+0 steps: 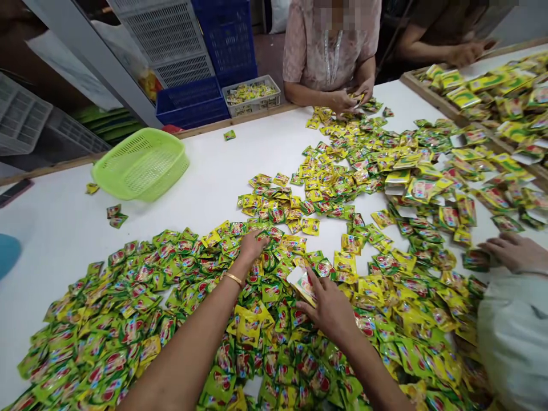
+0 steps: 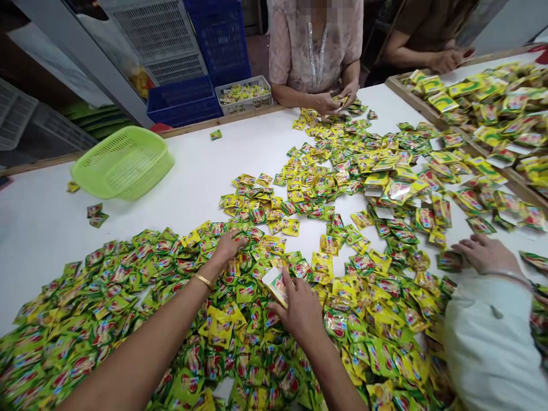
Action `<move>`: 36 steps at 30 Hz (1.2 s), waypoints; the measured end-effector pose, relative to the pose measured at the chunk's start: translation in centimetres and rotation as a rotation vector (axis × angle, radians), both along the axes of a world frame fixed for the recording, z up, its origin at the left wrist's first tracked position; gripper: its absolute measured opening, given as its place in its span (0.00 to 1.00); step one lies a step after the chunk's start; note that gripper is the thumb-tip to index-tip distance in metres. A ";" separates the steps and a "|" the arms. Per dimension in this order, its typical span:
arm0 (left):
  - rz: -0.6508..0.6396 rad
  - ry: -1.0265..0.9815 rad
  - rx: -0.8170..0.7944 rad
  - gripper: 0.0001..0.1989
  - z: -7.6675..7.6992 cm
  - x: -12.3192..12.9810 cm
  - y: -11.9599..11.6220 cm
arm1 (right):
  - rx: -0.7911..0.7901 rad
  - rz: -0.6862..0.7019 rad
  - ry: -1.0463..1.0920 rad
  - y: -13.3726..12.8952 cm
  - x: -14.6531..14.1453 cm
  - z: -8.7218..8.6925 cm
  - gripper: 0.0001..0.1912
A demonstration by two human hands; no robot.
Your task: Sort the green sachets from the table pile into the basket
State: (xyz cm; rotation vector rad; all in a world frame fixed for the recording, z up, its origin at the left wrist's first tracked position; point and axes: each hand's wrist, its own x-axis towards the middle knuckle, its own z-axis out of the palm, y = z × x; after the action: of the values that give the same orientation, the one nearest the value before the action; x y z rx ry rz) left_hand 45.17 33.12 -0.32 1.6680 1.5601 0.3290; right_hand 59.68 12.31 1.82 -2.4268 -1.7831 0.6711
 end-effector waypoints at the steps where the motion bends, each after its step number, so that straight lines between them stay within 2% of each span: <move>1: 0.019 0.019 0.011 0.20 0.3 -0.1 -0.1 | 0.018 0.021 -0.045 -0.1 -0.3 -0.1 0.37; 3: 0.063 0.065 0.059 0.18 1.1 0.1 -0.3 | 0.074 0.020 -0.112 -0.5 -0.7 -0.5 0.35; 4: 0.042 0.083 0.091 0.16 1.5 0.5 -0.4 | 0.110 -0.003 -0.132 -0.7 -0.8 -0.7 0.33; 6: -0.144 0.112 0.137 0.12 2.1 2.1 -0.8 | 0.197 -0.071 -0.143 -1.3 -0.9 -1.0 0.31; 9: -0.531 0.148 0.131 0.05 2.5 5.4 -1.4 | 0.305 -0.156 -0.119 -2.1 -0.9 -1.0 0.29; 10: -0.597 0.165 0.122 0.05 2.4 6.4 -1.4 | 0.333 -0.168 -0.103 -2.3 -0.9 -0.8 0.29; 12: -0.636 0.197 0.111 0.07 2.1 7.8 -1.2 | 0.375 -0.184 -0.071 -2.8 -0.9 -0.4 0.28; 15: -0.669 0.231 0.101 0.09 1.8 8.3 -0.6 | 0.410 -0.185 -0.020 -3.2 -0.9 0.3 0.33; 18: -0.643 0.220 0.109 0.10 2.0 7.4 -0.6 | 0.439 -0.147 -0.007 -3.5 -1.1 0.8 0.33; 21: -0.529 0.145 0.149 0.06 2.9 6.0 -1.7 | 0.444 -0.113 -0.070 -3.4 -1.5 1.1 0.30; 23: -0.423 0.086 0.158 0.06 3.9 4.8 -2.9 | 0.424 -0.094 -0.120 -3.2 -2.0 1.5 0.29; 25: -0.284 -0.012 0.135 0.10 5.1 3.6 -4.3 | 0.407 -0.071 -0.156 -2.9 -2.5 2.1 0.29; 28: -0.016 -0.332 0.057 0.17 7.0 1.9 -6.9 | 0.434 -0.014 -0.176 -2.0 -3.8 3.1 0.32; 30: 0.087 -0.485 0.066 0.20 8.0 1.1 -8.8 | 0.476 0.017 -0.167 -1.4 -5.1 3.9 0.33; 34: 0.034 -0.420 0.351 0.09 9.2 -0.6 -11.9 | 0.554 0.011 -0.138 -0.8 -7.9 5.4 0.33; 36: 0.005 -0.399 0.414 0.08 9.8 -1.7 -12.9 | 0.590 -0.008 -0.133 -1.0 -8.9 6.0 0.33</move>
State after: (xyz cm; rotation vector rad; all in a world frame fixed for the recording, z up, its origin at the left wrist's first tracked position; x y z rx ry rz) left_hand 43.45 20.20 9.46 1.7639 1.2495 0.9784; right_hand 50.75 11.34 7.86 -2.1006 -1.6984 -0.0322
